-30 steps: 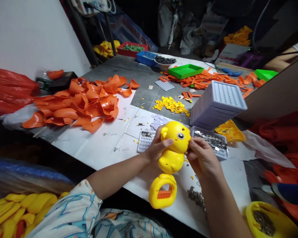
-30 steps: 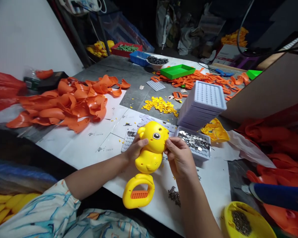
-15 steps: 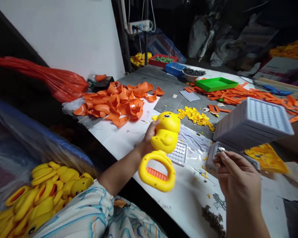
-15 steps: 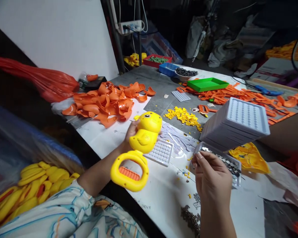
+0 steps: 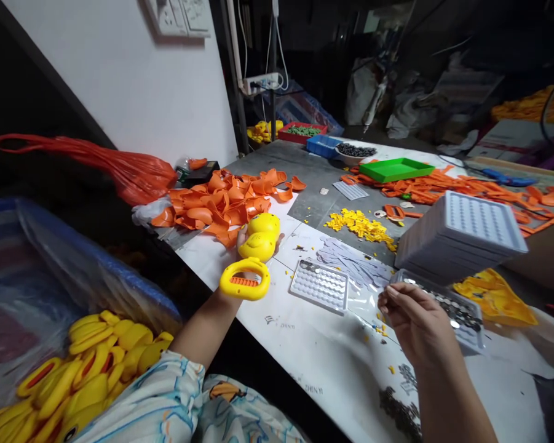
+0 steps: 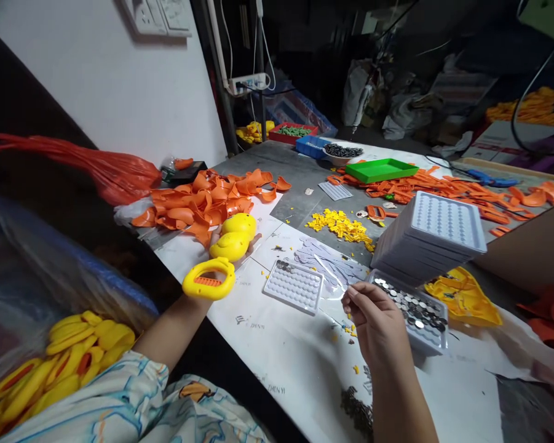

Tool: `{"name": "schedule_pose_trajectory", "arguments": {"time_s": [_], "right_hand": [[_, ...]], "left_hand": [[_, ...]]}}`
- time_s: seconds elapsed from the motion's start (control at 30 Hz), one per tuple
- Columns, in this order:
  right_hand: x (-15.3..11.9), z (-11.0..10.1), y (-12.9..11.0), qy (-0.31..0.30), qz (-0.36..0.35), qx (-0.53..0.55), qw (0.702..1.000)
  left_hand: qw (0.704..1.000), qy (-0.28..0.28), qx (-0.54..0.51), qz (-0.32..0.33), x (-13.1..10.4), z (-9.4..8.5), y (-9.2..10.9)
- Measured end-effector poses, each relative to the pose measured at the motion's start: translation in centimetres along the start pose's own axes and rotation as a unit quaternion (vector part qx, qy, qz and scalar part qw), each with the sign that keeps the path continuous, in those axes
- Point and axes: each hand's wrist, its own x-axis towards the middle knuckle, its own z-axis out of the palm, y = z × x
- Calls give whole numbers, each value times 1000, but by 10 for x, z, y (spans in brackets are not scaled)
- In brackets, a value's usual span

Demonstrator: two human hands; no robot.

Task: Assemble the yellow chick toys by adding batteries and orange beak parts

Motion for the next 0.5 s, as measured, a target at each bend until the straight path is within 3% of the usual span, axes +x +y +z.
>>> {"name": "schedule_pose_trajectory", "arguments": {"time_s": [0.27, 0.5], "right_hand": [[-2, 3, 0, -25, 0, -21, 999], [-6, 5, -4, -30, -14, -24, 999]], "left_hand": [[999, 45, 7, 5, 8, 3, 14], [999, 1, 37, -9, -22, 16, 11]]}}
